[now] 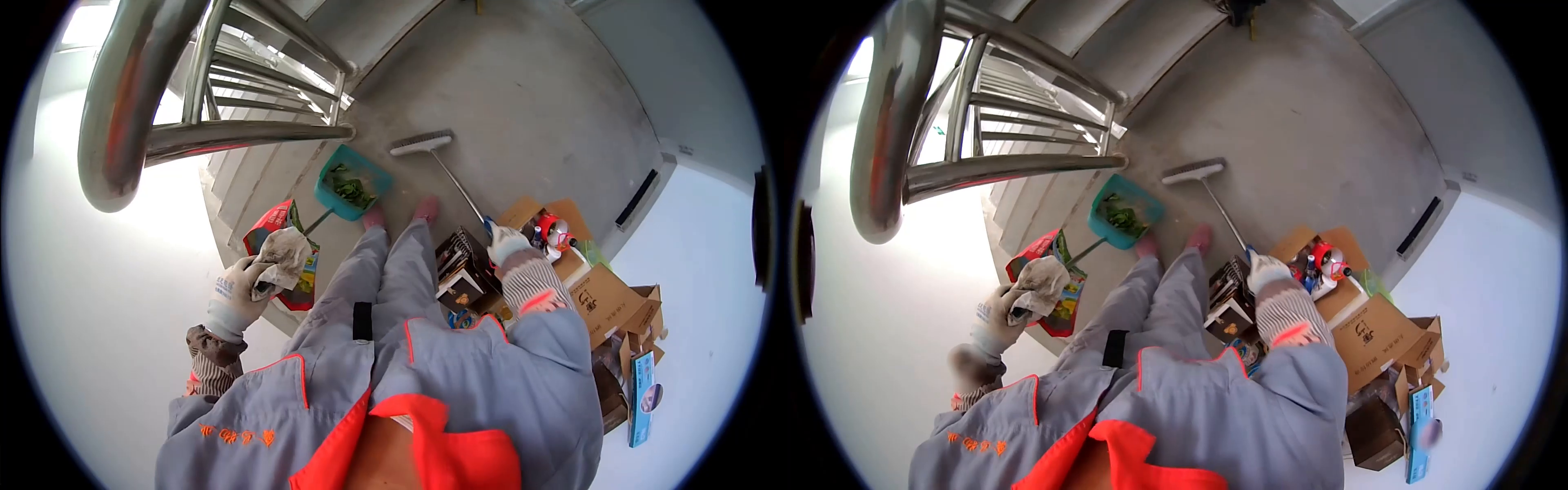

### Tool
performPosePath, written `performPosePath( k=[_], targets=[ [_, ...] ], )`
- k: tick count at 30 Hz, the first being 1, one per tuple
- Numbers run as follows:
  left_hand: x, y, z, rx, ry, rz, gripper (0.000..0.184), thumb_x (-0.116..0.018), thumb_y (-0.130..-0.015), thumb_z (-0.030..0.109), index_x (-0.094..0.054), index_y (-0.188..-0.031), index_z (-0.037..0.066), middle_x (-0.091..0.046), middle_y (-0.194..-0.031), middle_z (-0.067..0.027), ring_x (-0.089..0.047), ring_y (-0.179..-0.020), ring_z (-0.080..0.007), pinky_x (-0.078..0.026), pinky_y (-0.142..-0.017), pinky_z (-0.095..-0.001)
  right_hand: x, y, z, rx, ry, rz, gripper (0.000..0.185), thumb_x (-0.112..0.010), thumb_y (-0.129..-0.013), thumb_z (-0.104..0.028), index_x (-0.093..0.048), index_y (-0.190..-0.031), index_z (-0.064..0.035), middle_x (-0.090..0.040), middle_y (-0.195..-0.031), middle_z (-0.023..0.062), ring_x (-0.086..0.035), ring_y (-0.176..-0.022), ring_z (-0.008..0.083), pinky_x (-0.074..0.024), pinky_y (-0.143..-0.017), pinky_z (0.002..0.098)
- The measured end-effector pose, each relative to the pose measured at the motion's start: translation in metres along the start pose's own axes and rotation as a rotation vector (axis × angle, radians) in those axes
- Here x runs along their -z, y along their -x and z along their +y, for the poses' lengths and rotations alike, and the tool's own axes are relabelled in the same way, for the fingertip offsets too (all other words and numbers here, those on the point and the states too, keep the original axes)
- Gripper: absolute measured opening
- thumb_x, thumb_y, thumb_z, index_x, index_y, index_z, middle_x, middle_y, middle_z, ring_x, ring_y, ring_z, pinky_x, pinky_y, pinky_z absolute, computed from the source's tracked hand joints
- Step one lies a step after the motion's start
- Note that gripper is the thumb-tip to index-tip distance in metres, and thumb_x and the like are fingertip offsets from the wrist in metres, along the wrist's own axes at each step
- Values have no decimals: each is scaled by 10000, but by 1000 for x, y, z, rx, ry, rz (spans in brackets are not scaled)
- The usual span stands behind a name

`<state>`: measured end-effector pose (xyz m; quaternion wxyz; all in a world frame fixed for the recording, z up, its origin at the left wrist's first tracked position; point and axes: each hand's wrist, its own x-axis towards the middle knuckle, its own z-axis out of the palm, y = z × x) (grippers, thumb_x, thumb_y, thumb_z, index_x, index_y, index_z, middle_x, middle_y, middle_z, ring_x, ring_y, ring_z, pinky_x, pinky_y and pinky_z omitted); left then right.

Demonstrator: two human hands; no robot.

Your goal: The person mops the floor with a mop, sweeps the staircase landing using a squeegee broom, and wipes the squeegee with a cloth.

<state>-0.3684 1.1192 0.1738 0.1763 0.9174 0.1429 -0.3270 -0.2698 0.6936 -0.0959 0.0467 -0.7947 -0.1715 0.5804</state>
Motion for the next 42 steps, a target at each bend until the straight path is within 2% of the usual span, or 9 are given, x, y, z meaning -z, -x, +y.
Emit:
performPosePath(
  k=[7,14,16,18,20,22,25,34,42],
  targets=[
    [-10,-13,23,-1,-127,-48,346,-668,-722,173,-626,-1062,120,-617,-1030,-143,-612,-873,-352,-498,-748,-414,-100,23,94,-342,-800,150,723,-655,-771,-228,-332,-1417,-215,-547,-1252,183,-575,-1098,304,-471,-916,377],
    [-28,-23,39,0,-144,-122,425,-694,-733,243,-600,-1127,113,-613,-1006,-148,-605,-877,-355,-494,-746,-403,-143,-61,88,-396,-1256,415,403,-580,-790,-119,-505,-1186,-85,-582,-669,83,-499,-461,170,-373,-397,344],
    [-31,-24,22,-62,-165,-126,482,-710,-714,261,-586,-1156,113,-611,-994,-142,-601,-874,-345,-490,-753,-396,-171,-80,47,-465,-916,363,592,-629,-750,-196,-455,-1300,-58,-664,-942,177,-671,-714,280,-536,-645,371],
    [-31,-29,10,-86,-173,-133,518,-714,-705,270,-575,-1179,115,-605,-957,-138,-598,-868,-338,-485,-754,-399,-128,-31,-32,-440,-1030,167,649,-624,-746,-238,-413,-1333,-58,-647,-1074,176,-672,-897,270,-532,-780,350],
    [-31,-36,2,-127,-187,-126,538,-712,-695,276,-570,-1191,123,-597,-911,-135,-596,-862,-337,-481,-755,-410,-149,-40,-85,-442,-893,120,670,-621,-766,-160,-362,-1377,-66,-657,-956,191,-676,-734,270,-557,-635,378],
    [-28,-41,-9,-181,-181,-152,505,-701,-686,275,-579,-1150,118,-592,-888,-137,-595,-865,-335,-478,-755,-420,-202,-53,-134,-299,-652,298,674,-642,-757,-198,-383,-1372,-106,-635,-1073,207,-676,-840,293,-551,-738,377],
    [-29,-35,-25,-207,-176,-143,462,-704,-628,243,-618,-1048,71,-590,-882,-164,-580,-876,-352,-463,-779,-415,-212,-26,-222,-329,-565,106,673,-641,-753,-229,-392,-1370,-128,-606,-1154,202,-663,-912,285,-522,-821,359],
    [-31,-12,-80,-282,-172,-94,445,-678,-697,206,-601,-1115,74,-589,-891,-147,-589,-848,-354,-478,-742,-409,-203,79,-243,-272,-1352,-83,539,-610,-814,-175,-450,-1329,-200,-649,-812,158,-652,-621,279,-540,-529,407],
    [-22,57,-129,-193,-118,-90,448,-690,-750,254,-589,-1157,95,-609,-975,-132,-603,-875,-336,-487,-756,-399,-246,51,-140,-487,-1430,277,476,-558,-849,-120,-431,-1303,-189,-587,-644,83,-557,-429,204,-445,-371,347]
  ],
)
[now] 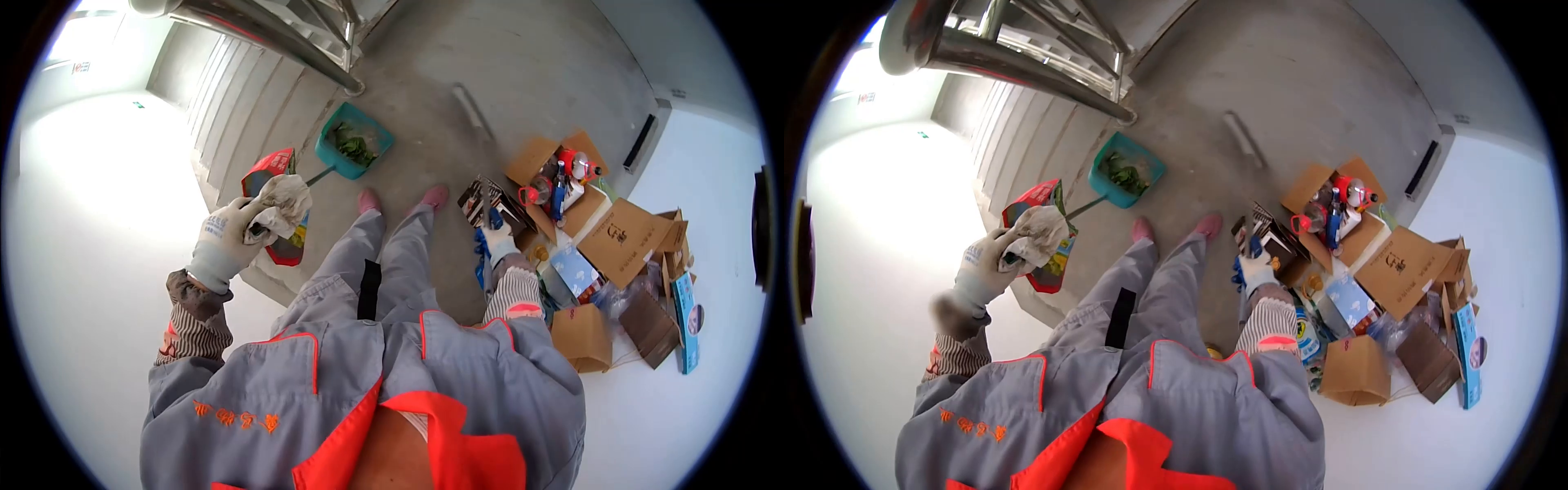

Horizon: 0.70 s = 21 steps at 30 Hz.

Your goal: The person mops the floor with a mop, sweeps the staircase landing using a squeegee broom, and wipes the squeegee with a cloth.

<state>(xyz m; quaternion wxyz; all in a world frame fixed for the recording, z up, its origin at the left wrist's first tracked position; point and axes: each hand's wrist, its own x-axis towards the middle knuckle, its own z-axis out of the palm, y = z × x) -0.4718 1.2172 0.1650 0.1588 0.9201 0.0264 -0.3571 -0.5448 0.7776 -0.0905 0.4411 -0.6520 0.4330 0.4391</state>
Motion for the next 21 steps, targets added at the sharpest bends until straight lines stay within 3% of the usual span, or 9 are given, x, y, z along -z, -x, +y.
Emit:
performPosePath(
  k=[4,6,7,12,13,15,16,19,21],
  targets=[
    [-21,18,2,113,61,-17,440,-707,-733,243,-600,-1133,95,-612,-981,-134,-605,-880,-337,-489,-760,-399,-3,-46,-7,-36,-40,-9,341,-569,-832,-141,-475,-1160,-138,-574,-637,93,-538,-425,218,-454,-392,382],
    [-35,18,-3,139,87,-17,431,-712,-727,240,-606,-1119,97,-612,-977,-134,-605,-877,-335,-489,-760,-400,-19,-51,-4,-194,-97,-110,284,-568,-828,-139,-509,-1103,-100,-581,-650,96,-558,-439,234,-466,-407,419],
    [-40,19,-8,107,68,-11,420,-712,-725,238,-609,-1108,102,-613,-972,-133,-606,-872,-333,-490,-758,-399,-36,-43,6,-102,27,-56,365,-619,-782,-196,-532,-1110,-62,-642,-752,151,-647,-589,294,-519,-523,453],
    [-44,21,-8,117,80,14,399,-707,-716,236,-615,-1085,113,-612,-938,-129,-605,-856,-328,-489,-752,-396,-117,-8,22,-113,480,-290,675,-642,-733,-311,-424,-1330,-86,-586,-1151,249,-629,-999,327,-514,-859,417],
    [-44,20,-9,123,59,4,396,-703,-713,235,-616,-1081,116,-609,-922,-128,-604,-852,-328,-488,-749,-398,-139,-20,48,72,546,-254,615,-631,-760,-198,-430,-1333,-103,-610,-957,183,-636,-805,270,-534,-681,386],
    [-46,25,-15,140,43,6,393,-700,-710,234,-617,-1076,118,-607,-907,-127,-603,-848,-329,-487,-747,-399,-152,-8,50,271,618,-222,580,-620,-787,-85,-436,-1336,-121,-633,-764,117,-642,-611,213,-553,-502,355],
    [-47,28,-20,141,34,-5,396,-696,-712,237,-614,-1083,126,-605,-916,-123,-602,-855,-327,-488,-749,-400,-147,-6,49,172,643,-324,639,-623,-771,-243,-404,-1360,-122,-550,-1046,170,-546,-928,269,-453,-777,373],
    [-59,43,-45,129,43,-17,409,-689,-721,260,-604,-1106,149,-602,-979,-111,-599,-893,-322,-492,-771,-402,-127,15,33,110,758,-392,744,-650,-742,-383,-370,-1394,-156,-486,-1315,206,-475,-1220,326,-382,-1032,367],
    [-64,56,-61,168,79,6,406,-691,-723,261,-605,-1104,149,-602,-991,-112,-599,-902,-321,-492,-776,-400,-124,25,7,141,814,-337,720,-672,-730,-345,-407,-1371,-151,-527,-1270,200,-511,-1180,324,-407,-1010,367]
  ],
)
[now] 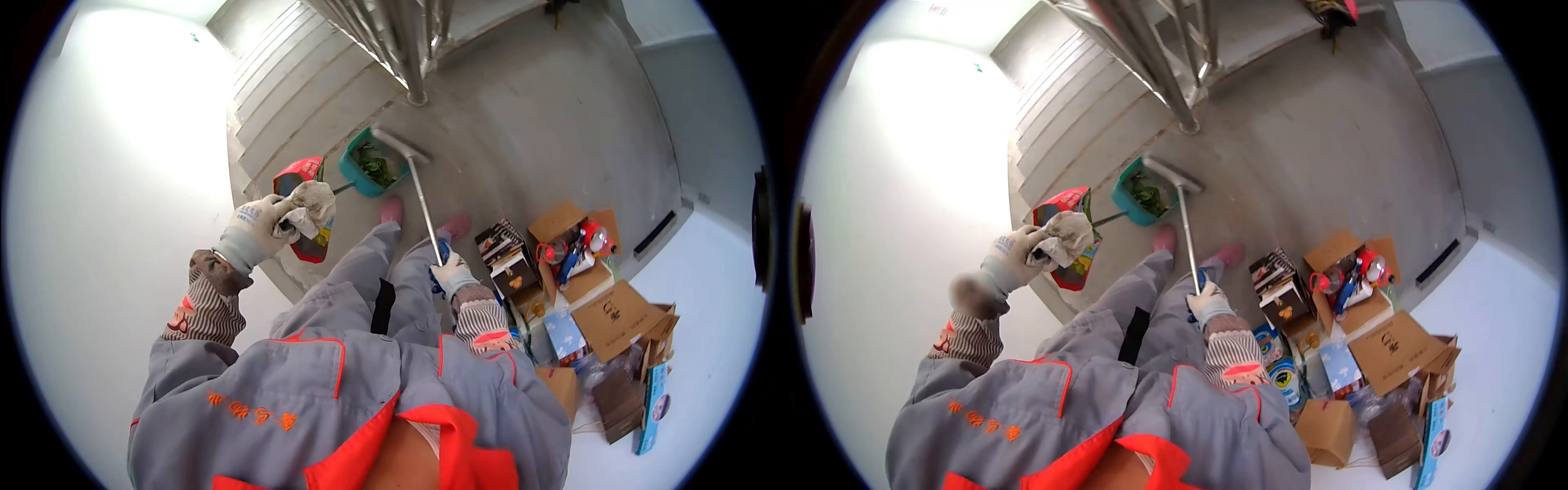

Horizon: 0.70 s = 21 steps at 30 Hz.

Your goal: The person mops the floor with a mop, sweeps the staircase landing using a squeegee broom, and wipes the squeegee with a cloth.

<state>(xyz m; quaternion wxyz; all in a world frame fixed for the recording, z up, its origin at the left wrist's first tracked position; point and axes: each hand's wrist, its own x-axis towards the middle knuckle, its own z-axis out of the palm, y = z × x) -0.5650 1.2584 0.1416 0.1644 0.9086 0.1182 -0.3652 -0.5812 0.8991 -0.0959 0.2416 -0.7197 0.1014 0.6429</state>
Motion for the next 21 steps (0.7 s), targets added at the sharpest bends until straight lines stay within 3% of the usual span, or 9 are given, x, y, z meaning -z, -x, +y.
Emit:
performPosePath(
  k=[5,6,9,10,11,13,15,16,21],
  targets=[
    [-9,32,-42,91,128,39,386,-698,-724,254,-619,-1087,150,-604,-1005,-115,-597,-919,-322,-494,-783,-399,29,-21,-72,-57,155,214,647,-673,-739,-254,-443,-1334,-142,-619,-1116,193,-611,-1027,335,-504,-884,388],
    [-12,37,-49,98,156,44,384,-699,-722,268,-625,-1083,160,-606,-1002,-112,-598,-914,-323,-495,-784,-399,45,7,-114,-102,40,145,619,-666,-746,-258,-456,-1315,-133,-614,-1118,208,-608,-1030,343,-500,-886,398],
    [-18,39,-64,156,178,24,367,-683,-738,278,-622,-1083,167,-607,-982,-108,-600,-908,-320,-496,-777,-403,31,-28,-124,-74,85,83,620,-664,-743,-286,-462,-1310,-138,-611,-1119,219,-604,-1036,344,-489,-901,402],
    [-23,37,-70,164,192,31,367,-683,-738,278,-622,-1083,167,-607,-982,-108,-600,-908,-320,-496,-777,-403,16,-32,-127,-43,392,216,596,-664,-737,-277,-484,-1286,-135,-614,-1105,225,-614,-1018,339,-497,-893,388],
    [-31,37,-75,150,178,35,345,-664,-750,276,-619,-1073,164,-607,-972,-109,-602,-905,-316,-495,-774,-406,-14,-84,-84,-44,231,134,561,-677,-717,-290,-518,-1230,-127,-611,-1114,222,-604,-1041,332,-484,-910,371],
    [-43,38,-86,141,173,52,324,-645,-763,275,-616,-1064,160,-606,-962,-109,-604,-903,-311,-495,-770,-409,-46,-81,-81,45,268,68,496,-666,-746,-230,-518,-1210,-135,-642,-1021,209,-649,-909,342,-535,-796,416],
    [-52,40,-94,131,128,17,289,-612,-777,259,-608,-1043,148,-604,-952,-113,-607,-902,-303,-493,-769,-412,-52,-46,-107,-66,-60,-164,466,-630,-782,-147,-496,-1227,-155,-642,-860,170,-653,-691,303,-552,-601,433],
    [-50,41,-94,195,167,-36,345,-687,-738,249,-613,-1056,139,-601,-1008,-127,-586,-933,-338,-484,-794,-408,-47,-15,-136,-118,-3,-156,519,-581,-817,-86,-440,-1303,-198,-595,-732,119,-595,-529,229,-506,-449,391],
    [-59,68,-123,168,232,107,339,-713,-720,252,-628,-1019,117,-611,-964,-135,-596,-889,-345,-486,-759,-412,-30,6,-132,-78,-42,-250,628,-558,-838,-94,-331,-1407,-236,-609,-721,92,-588,-487,201,-482,-425,361]
  ],
)
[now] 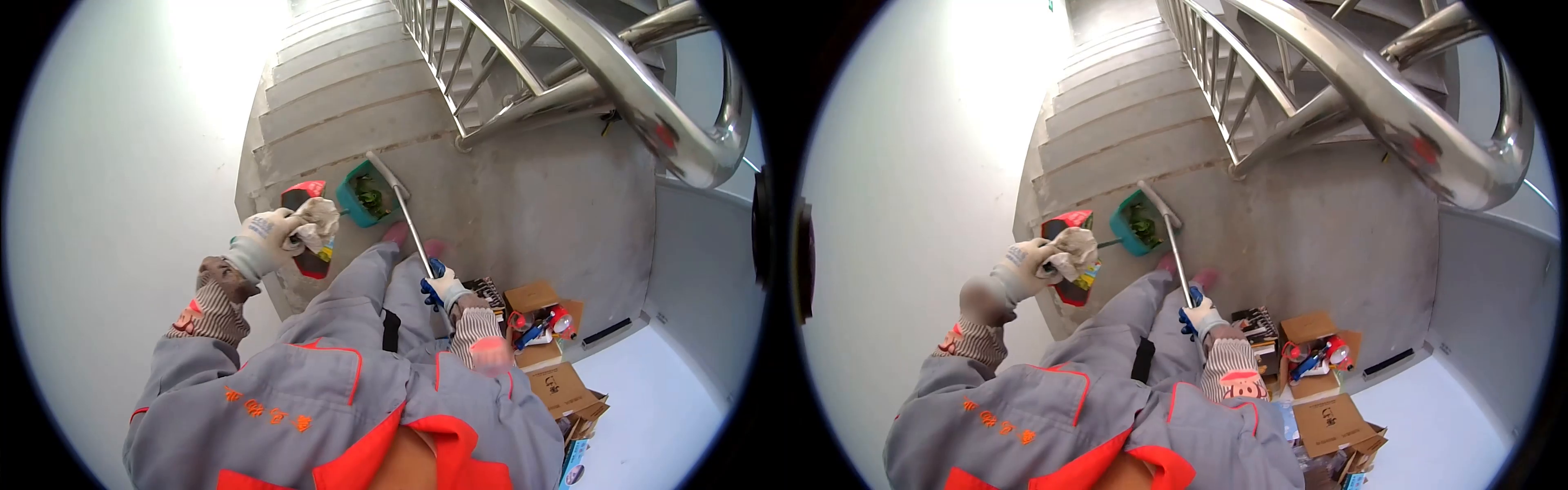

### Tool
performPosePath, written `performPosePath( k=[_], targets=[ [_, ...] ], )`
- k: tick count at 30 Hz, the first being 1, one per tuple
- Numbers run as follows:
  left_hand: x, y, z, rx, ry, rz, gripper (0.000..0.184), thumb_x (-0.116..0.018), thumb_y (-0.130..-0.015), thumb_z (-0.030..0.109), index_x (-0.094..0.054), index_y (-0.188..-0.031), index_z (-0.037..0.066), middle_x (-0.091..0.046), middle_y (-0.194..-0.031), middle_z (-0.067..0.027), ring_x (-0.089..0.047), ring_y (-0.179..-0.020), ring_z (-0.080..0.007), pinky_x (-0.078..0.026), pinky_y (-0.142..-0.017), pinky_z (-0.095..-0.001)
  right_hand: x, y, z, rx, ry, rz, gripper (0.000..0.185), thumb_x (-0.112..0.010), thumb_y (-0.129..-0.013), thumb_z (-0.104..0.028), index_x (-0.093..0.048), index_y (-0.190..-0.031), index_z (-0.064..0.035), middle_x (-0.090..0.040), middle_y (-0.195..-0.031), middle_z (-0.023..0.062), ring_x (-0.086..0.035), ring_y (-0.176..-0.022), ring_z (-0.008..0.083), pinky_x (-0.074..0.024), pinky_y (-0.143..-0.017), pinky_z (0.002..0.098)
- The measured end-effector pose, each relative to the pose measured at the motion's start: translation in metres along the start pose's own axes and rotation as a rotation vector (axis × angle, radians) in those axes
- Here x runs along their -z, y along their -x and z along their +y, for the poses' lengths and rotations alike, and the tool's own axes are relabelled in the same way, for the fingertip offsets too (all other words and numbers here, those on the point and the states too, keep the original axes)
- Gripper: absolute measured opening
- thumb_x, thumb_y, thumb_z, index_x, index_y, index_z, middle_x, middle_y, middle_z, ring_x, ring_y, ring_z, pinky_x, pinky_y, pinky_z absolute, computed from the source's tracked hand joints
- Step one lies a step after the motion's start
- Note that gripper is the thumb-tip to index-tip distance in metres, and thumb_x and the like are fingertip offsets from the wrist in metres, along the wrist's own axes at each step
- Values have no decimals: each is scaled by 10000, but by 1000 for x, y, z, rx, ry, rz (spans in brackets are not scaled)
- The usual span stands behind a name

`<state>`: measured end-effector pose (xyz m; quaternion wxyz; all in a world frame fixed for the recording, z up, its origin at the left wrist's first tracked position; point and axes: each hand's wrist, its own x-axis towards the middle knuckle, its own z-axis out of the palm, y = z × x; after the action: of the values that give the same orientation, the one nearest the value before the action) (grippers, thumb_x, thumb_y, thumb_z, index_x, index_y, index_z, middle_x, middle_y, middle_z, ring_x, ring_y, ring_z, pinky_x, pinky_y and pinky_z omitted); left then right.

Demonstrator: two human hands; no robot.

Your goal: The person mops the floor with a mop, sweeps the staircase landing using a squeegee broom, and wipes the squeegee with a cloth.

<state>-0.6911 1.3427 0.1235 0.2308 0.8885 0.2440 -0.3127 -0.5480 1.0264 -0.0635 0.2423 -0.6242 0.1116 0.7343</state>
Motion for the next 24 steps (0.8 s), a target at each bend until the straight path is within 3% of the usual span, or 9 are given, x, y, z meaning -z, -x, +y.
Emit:
performPosePath(
  k=[2,8,10,11,13,18,20,21,24],
  targets=[
    [10,15,-2,19,82,118,334,-695,-706,266,-639,-1011,141,-618,-930,-118,-609,-875,-314,-495,-753,-405,7,6,-2,78,33,101,652,-567,-806,-79,-347,-1402,-223,-610,-706,80,-557,-443,172,-462,-392,328],
    [49,61,4,173,165,312,317,-726,-699,195,-637,-985,89,-626,-953,-137,-611,-848,-338,-492,-722,-392,32,-19,-58,203,68,212,687,-561,-833,-79,-283,-1441,-237,-626,-715,91,-588,-462,190,-477,-386,349],
    [53,64,5,201,159,355,310,-722,-702,177,-633,-982,79,-626,-959,-142,-609,-848,-345,-490,-718,-394,48,-34,-95,199,275,252,648,-647,-789,-221,-380,-1377,-156,-669,-936,165,-680,-828,270,-562,-720,363],
    [58,61,3,185,126,382,298,-714,-701,154,-632,-977,76,-626,-964,-145,-607,-850,-349,-490,-716,-400,50,-44,-103,194,260,260,648,-647,-789,-221,-380,-1377,-156,-669,-936,165,-680,-828,270,-562,-720,363],
    [69,42,-15,150,104,416,285,-696,-688,99,-631,-964,73,-626,-979,-151,-606,-847,-360,-490,-712,-411,54,-68,-118,157,480,353,632,-641,-783,-299,-411,-1356,-162,-659,-1030,151,-644,-968,275,-513,-863,367],
    [87,-22,-48,107,52,375,286,-692,-676,71,-632,-955,73,-626,-976,-151,-608,-841,-361,-491,-711,-412,62,-95,-171,68,680,379,612,-625,-794,-288,-411,-1359,-188,-644,-1104,113,-628,-1009,266,-505,-879,381],
    [75,-36,-55,96,47,346,286,-693,-675,69,-632,-954,73,-626,-974,-152,-609,-840,-361,-491,-711,-411,67,-121,-162,122,835,448,636,-595,-831,-218,-336,-1412,-207,-688,-841,102,-685,-668,210,-554,-676,346],
    [72,-41,-61,89,45,326,289,-697,-671,70,-632,-953,72,-625,-972,-152,-609,-839,-361,-491,-711,-411,68,-127,-159,104,853,452,649,-610,-826,-243,-335,-1413,-209,-688,-902,110,-685,-783,234,-539,-761,361],
    [60,-53,-106,63,52,299,302,-722,-660,78,-633,-949,71,-625,-972,-148,-609,-838,-360,-493,-711,-412,51,-158,-177,72,890,486,637,-622,-821,-271,-359,-1398,-213,-682,-956,116,-667,-890,255,-513,-836,376]
  ],
)
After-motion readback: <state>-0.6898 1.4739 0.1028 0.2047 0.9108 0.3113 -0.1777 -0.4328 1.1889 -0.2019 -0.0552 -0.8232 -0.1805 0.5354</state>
